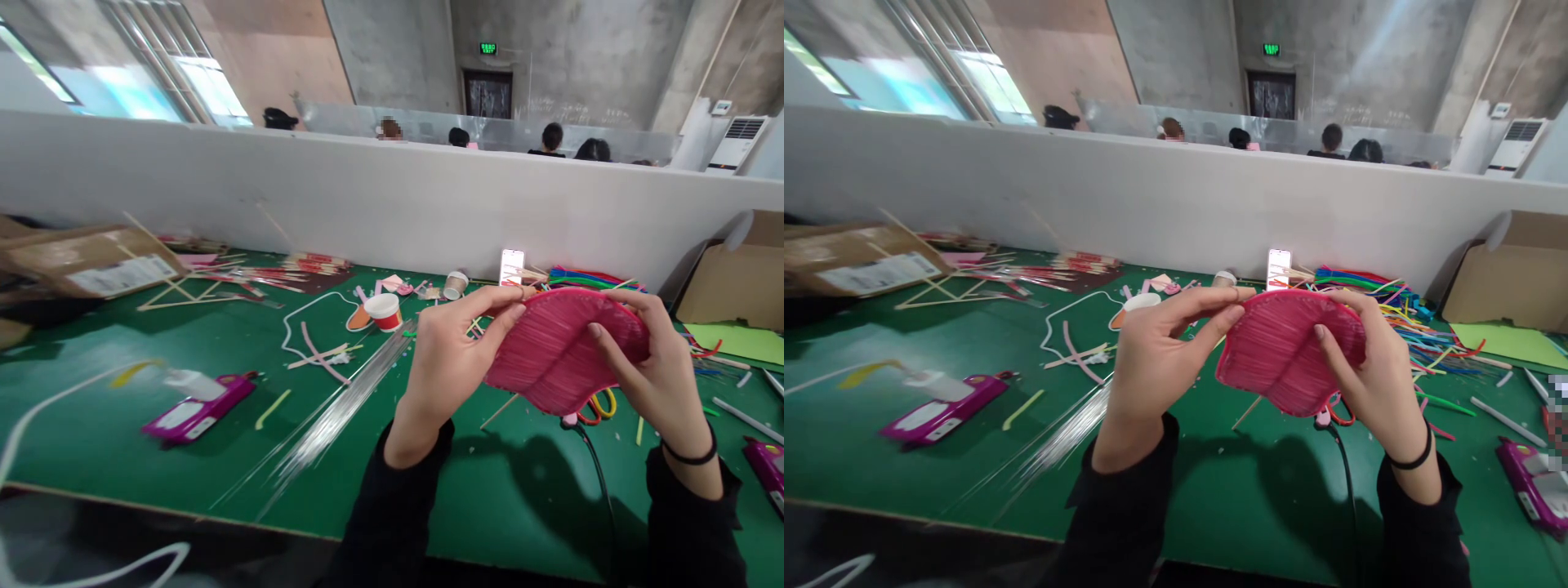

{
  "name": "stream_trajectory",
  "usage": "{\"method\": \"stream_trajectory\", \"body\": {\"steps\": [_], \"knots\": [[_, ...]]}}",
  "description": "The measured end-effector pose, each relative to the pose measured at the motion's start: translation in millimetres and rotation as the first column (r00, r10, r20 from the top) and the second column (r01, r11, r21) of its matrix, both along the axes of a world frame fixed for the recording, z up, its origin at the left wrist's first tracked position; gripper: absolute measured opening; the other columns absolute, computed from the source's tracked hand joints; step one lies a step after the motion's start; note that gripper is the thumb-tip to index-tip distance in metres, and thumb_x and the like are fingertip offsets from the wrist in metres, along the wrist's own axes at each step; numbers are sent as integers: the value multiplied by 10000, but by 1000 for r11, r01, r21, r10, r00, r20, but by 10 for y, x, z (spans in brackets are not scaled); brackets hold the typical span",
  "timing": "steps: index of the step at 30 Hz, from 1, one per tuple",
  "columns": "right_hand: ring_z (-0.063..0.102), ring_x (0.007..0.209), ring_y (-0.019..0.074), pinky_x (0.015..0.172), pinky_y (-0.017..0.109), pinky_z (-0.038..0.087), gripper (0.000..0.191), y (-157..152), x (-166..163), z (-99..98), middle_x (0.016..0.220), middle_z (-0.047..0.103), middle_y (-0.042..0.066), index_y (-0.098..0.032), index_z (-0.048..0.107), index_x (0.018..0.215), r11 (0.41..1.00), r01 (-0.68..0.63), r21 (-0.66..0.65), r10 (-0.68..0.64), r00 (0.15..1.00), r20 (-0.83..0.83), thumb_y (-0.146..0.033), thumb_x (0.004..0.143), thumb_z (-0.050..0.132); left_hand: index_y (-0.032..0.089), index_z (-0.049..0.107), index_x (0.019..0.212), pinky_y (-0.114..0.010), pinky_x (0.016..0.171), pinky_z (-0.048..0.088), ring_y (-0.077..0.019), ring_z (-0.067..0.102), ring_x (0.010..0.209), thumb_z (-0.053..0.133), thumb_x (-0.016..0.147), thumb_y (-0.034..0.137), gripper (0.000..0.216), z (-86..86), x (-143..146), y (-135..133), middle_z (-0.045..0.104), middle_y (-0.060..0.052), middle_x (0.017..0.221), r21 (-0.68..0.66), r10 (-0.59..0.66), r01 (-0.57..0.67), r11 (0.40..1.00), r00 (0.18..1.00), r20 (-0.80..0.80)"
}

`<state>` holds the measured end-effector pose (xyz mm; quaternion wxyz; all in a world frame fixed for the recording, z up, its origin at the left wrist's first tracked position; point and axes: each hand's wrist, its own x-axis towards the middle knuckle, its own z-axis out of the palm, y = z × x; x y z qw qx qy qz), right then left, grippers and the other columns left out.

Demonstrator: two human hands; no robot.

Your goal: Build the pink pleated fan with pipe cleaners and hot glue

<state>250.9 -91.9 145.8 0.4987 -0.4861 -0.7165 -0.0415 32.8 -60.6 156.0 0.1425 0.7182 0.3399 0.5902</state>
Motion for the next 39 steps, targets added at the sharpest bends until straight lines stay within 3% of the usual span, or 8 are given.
{"method": "stream_trajectory", "body": {"steps": [8, 13, 18, 21, 26, 29, 33, 39], "knots": [[691, 986, 236, 859, 407, 574, 296, 2, 1, 4, 1156, 690, 66, -265, 585, 1219, 1000, -1, 11, 1, 1000, 12, -346, 938, 626, 243, 759, 1067, -366, 872, 633, -203, 767, 897, 714, 882, 314, 204, -2, -45, 8, 806, -26, 1062, 4, -19, 20, 1000, 998, -53], [690, 997, 232, 853, 399, 581, 298, -4, -4, 13, 1158, 688, 62, -271, 580, 1225, 1000, -3, 26, 2, 1000, 26, -345, 940, 625, 250, 759, 1049, -370, 917, 621, -208, 760, 973, 648, 927, 273, 166, -6, -32, 17, 802, -23, 1080, 56, 7, -4, 998, 998, -67], [690, 997, 238, 854, 411, 582, 304, -5, -3, 7, 1163, 688, 64, -278, 579, 1232, 1000, 1, 22, -2, 1000, 30, -351, 940, 621, 247, 726, 1095, -353, 883, 623, -188, 754, 918, 613, 935, 230, 197, -27, 22, 10, 791, -27, 1111, 81, 13, -9, 997, 999, -51], [693, 973, 233, 840, 402, 582, 310, -2, 3, 2, 1157, 689, 64, -275, 581, 1230, 1000, 3, 11, -3, 1000, 22, -355, 935, 627, 246, 700, 1122, -343, 851, 628, -175, 747, 861, 625, 925, 232, 212, -37, 45, 19, 787, -33, 1099, 42, -25, 25, 999, 1000, 10], [693, 965, 225, 852, 400, 577, 289, 5, 7, 4, 1151, 694, 58, -275, 589, 1212, 1000, 2, -4, -2, 1000, 0, -351, 936, 625, 212, 659, 1202, -301, 771, 634, -185, 751, 840, 704, 885, 327, 340, -6, -1, 115, 791, -45, 925, -157, -190, 211, 965, 972, 139], [691, 980, 233, 855, 410, 577, 298, 6, 0, 5, 1162, 691, 61, -277, 590, 1218, 1000, -4, -1, 4, 1000, -3, -356, 933, 627, 206, 617, 1276, -310, 790, 631, -210, 752, 938, 692, 892, 400, 437, 18, -38, 161, 787, -82, 1021, -211, -255, 293, 933, 948, 189], [687, 1007, 238, 860, 415, 579, 300, 0, -13, 4, 1169, 688, 62, -280, 590, 1221, 1000, -13, 6, 13, 1000, -4, -354, 932, 626, 208, 616, 1277, -320, 821, 629, -219, 746, 984, 688, 889, 441, 458, 32, -2, 150, 778, -91, 1045, -193, -253, 301, 934, 937, 239], [685, 1013, 233, 863, 420, 580, 294, -10, -29, 4, 1161, 689, 59, -279, 587, 1217, 999, -35, 9, 35, 999, -11, -331, 931, 626, 210, 595, 1292, -312, 747, 637, -195, 744, 783, 765, 822, 427, 545, 44, 138, 142, 758, -23, 818, -202, -225, 283, 938, 937, 268]]}}
